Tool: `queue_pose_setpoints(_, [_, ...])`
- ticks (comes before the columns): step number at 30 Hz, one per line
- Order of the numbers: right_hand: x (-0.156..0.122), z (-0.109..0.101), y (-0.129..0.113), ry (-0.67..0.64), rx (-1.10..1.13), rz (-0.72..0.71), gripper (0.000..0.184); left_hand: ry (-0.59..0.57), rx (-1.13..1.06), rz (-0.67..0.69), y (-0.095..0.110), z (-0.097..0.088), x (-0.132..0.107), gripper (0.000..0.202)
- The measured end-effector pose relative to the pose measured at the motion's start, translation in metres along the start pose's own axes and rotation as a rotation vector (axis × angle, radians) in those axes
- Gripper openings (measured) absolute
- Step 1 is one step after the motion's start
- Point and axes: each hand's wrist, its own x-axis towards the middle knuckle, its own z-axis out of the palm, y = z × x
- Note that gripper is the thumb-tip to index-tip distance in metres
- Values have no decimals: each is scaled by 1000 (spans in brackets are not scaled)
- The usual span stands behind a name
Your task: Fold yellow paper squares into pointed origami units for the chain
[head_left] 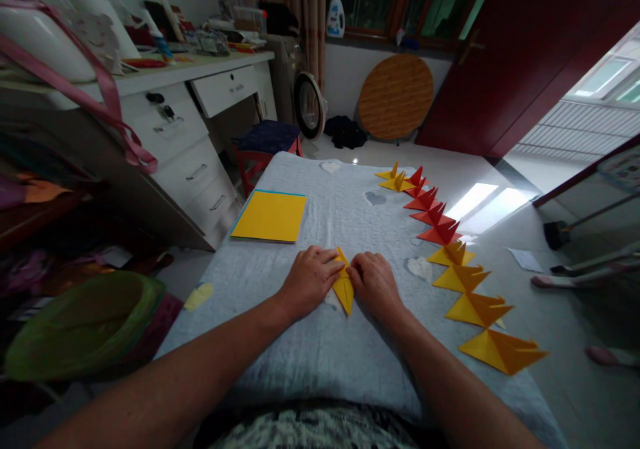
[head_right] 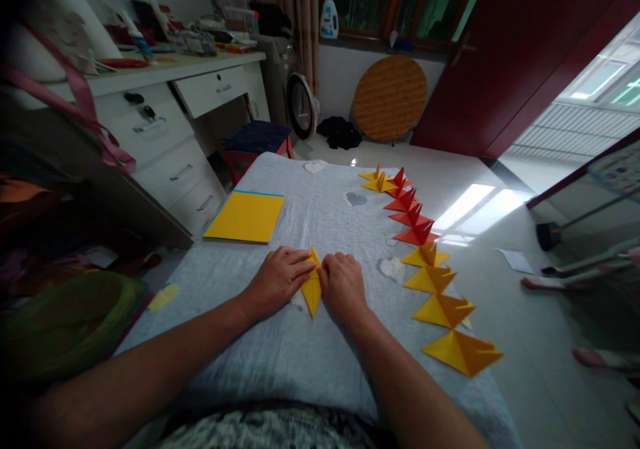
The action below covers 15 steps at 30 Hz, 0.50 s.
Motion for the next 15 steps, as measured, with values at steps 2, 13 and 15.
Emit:
queue_pose_setpoints(2, [-2, -1, -1, -4, -21, 3, 14, -1, -42, -55, -1, 0, 1, 26])
queue_pose_setpoints(13, [-5, -5, -14, -28, -131, 91, 17, -37, 23, -109, 1, 0, 4, 34])
queue_pose_setpoints(15, [-6, -5, -13, -31, -113, 98, 15, -48, 32, -116, 0, -2, 4, 39])
